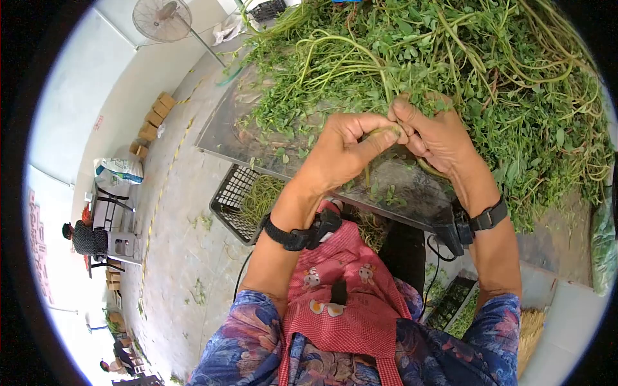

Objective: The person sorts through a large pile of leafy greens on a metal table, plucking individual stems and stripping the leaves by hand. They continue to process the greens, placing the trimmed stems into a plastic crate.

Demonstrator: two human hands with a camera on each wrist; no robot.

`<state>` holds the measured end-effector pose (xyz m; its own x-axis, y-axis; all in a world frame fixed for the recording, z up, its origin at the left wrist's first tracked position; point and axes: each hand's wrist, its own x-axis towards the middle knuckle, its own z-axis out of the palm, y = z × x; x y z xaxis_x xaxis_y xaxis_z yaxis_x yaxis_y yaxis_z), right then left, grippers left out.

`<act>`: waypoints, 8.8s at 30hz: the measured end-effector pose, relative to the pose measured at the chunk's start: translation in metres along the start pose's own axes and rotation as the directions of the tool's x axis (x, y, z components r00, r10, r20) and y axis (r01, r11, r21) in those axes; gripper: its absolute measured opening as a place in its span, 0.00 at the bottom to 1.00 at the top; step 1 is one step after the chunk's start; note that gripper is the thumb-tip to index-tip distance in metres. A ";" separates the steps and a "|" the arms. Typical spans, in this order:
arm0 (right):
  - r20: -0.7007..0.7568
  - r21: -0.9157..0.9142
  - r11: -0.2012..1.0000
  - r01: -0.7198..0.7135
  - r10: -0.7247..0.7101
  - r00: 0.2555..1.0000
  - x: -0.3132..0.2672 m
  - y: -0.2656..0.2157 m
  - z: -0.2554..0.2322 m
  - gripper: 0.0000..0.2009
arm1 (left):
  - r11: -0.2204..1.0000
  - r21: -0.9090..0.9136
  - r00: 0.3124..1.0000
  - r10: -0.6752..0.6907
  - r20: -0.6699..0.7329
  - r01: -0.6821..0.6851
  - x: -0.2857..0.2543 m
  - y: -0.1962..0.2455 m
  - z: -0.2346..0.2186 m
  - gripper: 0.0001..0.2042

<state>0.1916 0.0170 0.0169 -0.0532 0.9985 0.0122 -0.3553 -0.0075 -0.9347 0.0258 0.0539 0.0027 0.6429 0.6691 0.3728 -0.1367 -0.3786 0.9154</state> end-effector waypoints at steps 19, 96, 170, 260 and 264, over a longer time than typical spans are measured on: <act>0.022 0.012 1.000 -0.007 0.007 1.000 0.011 0.009 -0.013 0.15 | 0.680 -0.685 0.950 -0.306 0.061 0.263 -0.016 0.008 -0.035 0.12; -0.320 -0.103 0.994 0.029 -0.061 0.945 -0.070 -0.019 0.012 0.15 | 0.510 0.714 0.877 0.282 0.388 -0.480 -0.115 -0.026 0.058 0.28; -0.191 -0.632 0.774 0.020 -0.180 0.965 -0.049 0.007 0.026 0.11 | 0.728 -0.674 0.967 -0.240 -0.084 0.122 -0.016 -0.008 -0.002 0.09; -0.019 -0.446 0.894 0.026 -0.038 0.999 -0.046 -0.017 0.030 0.15 | 0.721 -0.682 0.990 -0.049 0.132 0.126 0.005 0.037 -0.032 0.15; -0.075 -0.424 0.906 -0.003 -0.032 0.997 -0.052 -0.015 0.031 0.15 | 0.859 -0.507 0.997 -0.050 0.057 0.072 0.008 0.026 -0.022 0.12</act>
<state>0.1707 -0.0363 0.0415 0.0288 0.9995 0.0154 0.0740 0.0132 -0.9972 0.0107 0.0636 0.0327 0.6911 0.6494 0.3172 -0.4531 0.0474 0.8902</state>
